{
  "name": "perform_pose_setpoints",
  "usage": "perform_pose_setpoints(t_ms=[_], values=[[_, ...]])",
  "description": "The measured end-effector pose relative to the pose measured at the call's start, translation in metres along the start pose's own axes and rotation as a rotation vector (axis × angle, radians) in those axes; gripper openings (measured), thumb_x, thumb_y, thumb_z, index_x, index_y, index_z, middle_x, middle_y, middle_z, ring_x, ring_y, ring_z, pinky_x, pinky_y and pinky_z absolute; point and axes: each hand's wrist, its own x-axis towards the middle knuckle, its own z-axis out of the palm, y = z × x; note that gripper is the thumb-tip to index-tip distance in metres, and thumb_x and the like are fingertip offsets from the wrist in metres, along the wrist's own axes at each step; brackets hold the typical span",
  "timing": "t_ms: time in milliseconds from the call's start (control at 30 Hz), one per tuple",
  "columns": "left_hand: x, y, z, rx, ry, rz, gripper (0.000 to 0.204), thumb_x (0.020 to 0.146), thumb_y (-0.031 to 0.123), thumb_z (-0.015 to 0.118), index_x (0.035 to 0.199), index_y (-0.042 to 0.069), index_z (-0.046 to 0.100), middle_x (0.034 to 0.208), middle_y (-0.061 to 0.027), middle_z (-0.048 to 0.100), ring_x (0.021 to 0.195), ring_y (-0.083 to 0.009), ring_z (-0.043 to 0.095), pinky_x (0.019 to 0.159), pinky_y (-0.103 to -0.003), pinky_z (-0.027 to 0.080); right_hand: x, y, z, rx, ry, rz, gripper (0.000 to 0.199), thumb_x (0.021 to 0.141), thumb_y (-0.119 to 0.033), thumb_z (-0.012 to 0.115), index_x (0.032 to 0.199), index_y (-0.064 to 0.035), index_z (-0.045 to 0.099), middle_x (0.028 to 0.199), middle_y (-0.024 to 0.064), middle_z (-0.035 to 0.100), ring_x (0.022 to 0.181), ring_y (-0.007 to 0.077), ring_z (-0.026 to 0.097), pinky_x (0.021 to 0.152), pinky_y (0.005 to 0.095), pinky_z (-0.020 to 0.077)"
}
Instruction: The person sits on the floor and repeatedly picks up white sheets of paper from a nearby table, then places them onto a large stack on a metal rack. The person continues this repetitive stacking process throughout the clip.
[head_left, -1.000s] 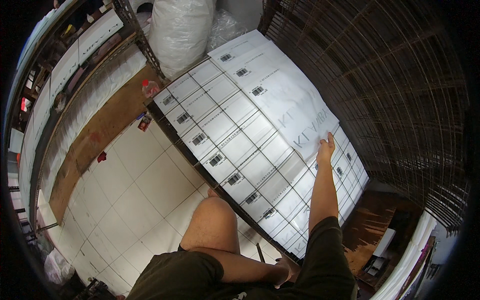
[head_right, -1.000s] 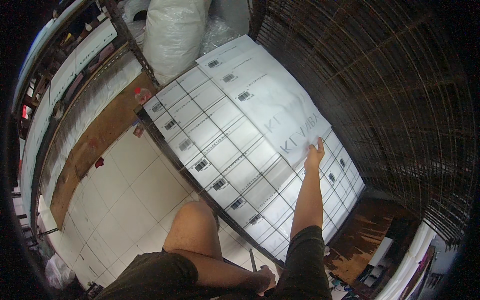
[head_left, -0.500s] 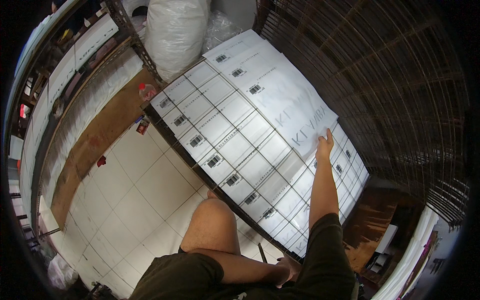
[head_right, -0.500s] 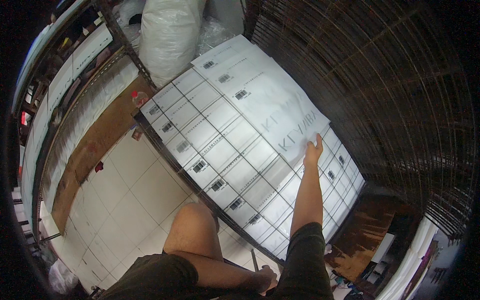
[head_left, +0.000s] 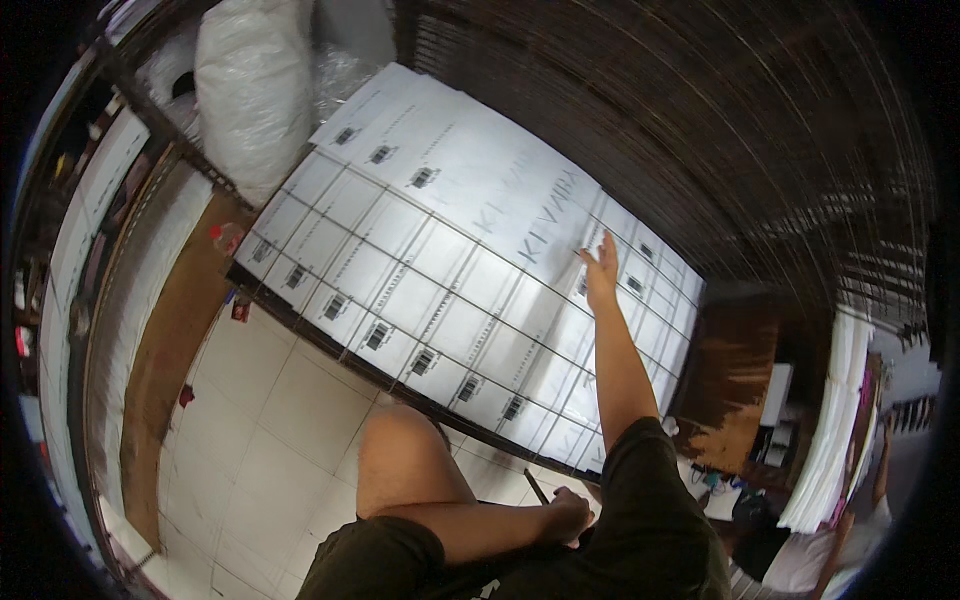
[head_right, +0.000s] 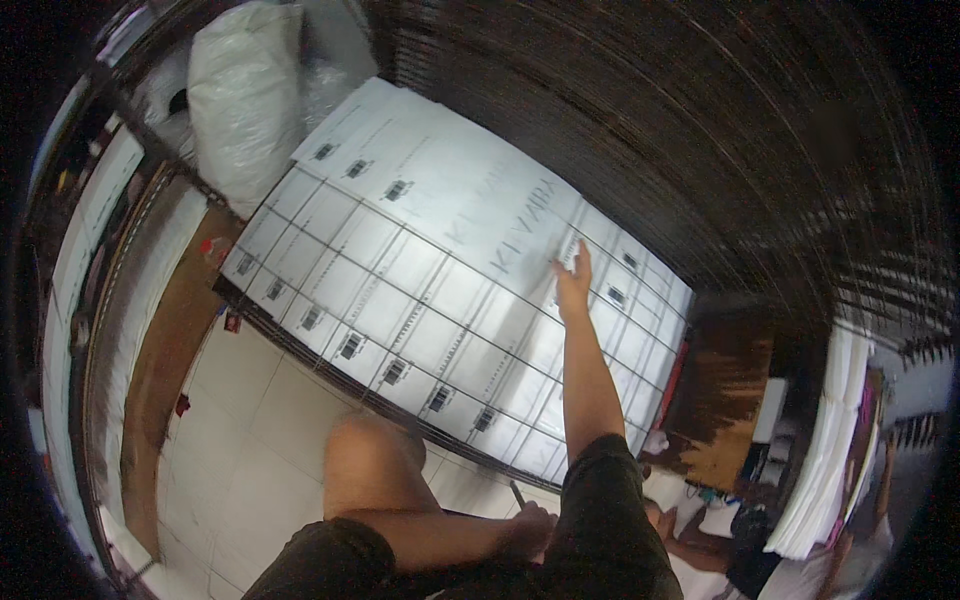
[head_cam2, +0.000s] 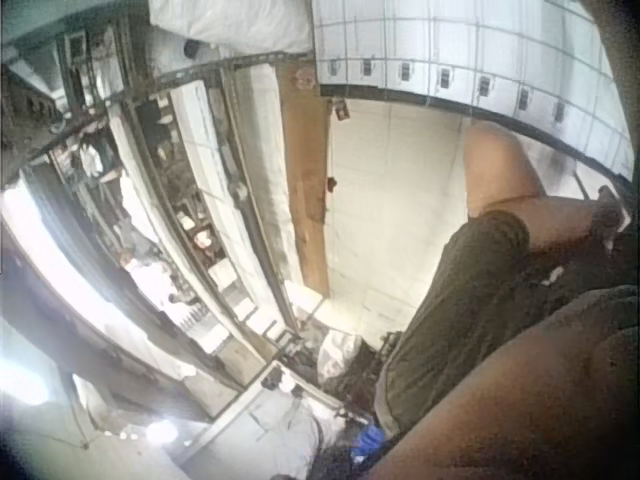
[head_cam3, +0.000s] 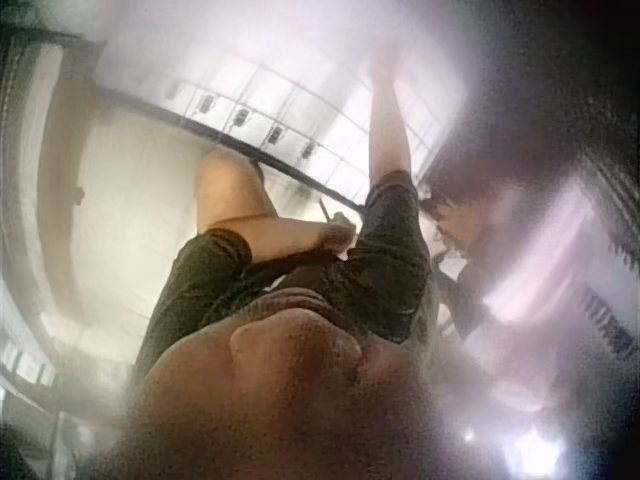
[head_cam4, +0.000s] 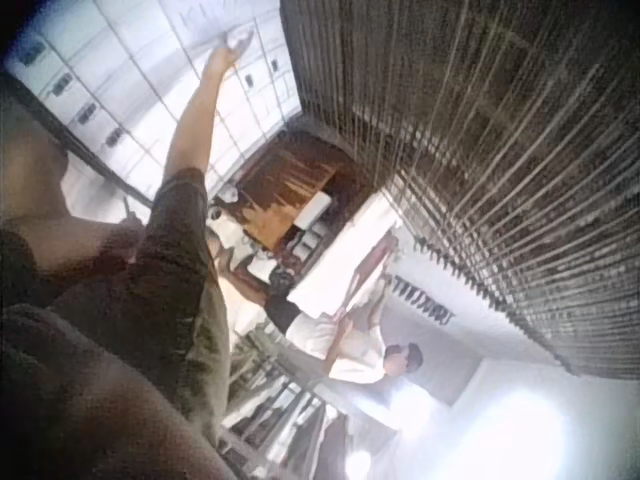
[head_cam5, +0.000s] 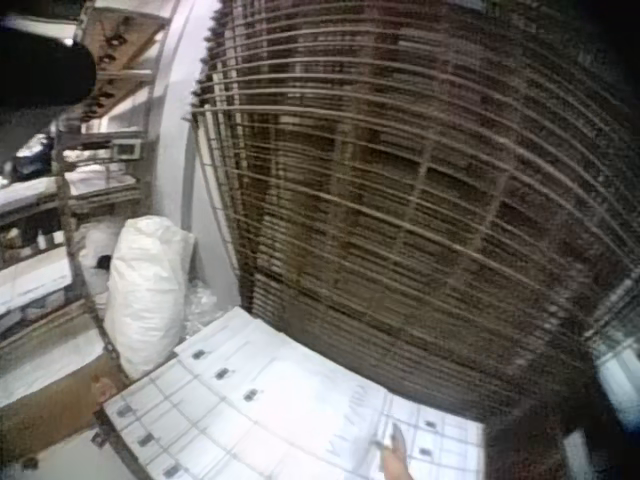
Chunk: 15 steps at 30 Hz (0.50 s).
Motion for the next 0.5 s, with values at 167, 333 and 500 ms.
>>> perform_pose_setpoints(t_ms=[167, 333, 500], values=[[-0.006, 0.001, 0.006, 0.071, 0.076, -0.014, 0.057, 0.074, 0.050, 0.065, 0.112, 0.008, 0.060, 0.111, -0.0145, 0.061, 0.103, -0.0308, 0.060, 0.081, -0.050, 0.046, -0.103, -0.034, -0.093, -0.221, -0.212, -0.019, 0.057, 0.082, -0.005, 0.062, 0.135, -0.0085, 0.040, 0.131, 0.0130, 0.047, 0.110, 0.0197, 0.052, 0.090, 0.0350, 0.0431], [0.012, 0.003, 0.027, 0.166, 0.041, 0.025, 0.059, 0.074, 0.054, 0.063, 0.112, 0.009, 0.060, 0.113, -0.0152, 0.060, 0.104, -0.0305, 0.059, 0.083, -0.049, 0.047, -0.210, -0.081, -0.225, -0.308, -0.130, 0.079, 0.047, 0.083, -0.007, 0.062, 0.128, -0.0088, 0.048, 0.109, 0.0076, 0.060, 0.090, 0.0129, 0.059, 0.076, 0.0279, 0.0472], [0.025, -0.001, 0.036, 0.220, 0.058, 0.035, 0.067, 0.077, 0.057, 0.059, 0.122, 0.008, 0.051, 0.117, -0.0193, 0.056, 0.108, -0.0340, 0.056, 0.086, -0.046, 0.046, -0.331, -0.090, -0.335, -0.608, 0.052, 0.002, 0.035, 0.078, -0.006, 0.062, 0.113, -0.0066, 0.060, 0.098, 0.0093, 0.065, 0.081, 0.0157, 0.064, 0.068, 0.0310, 0.0479]])
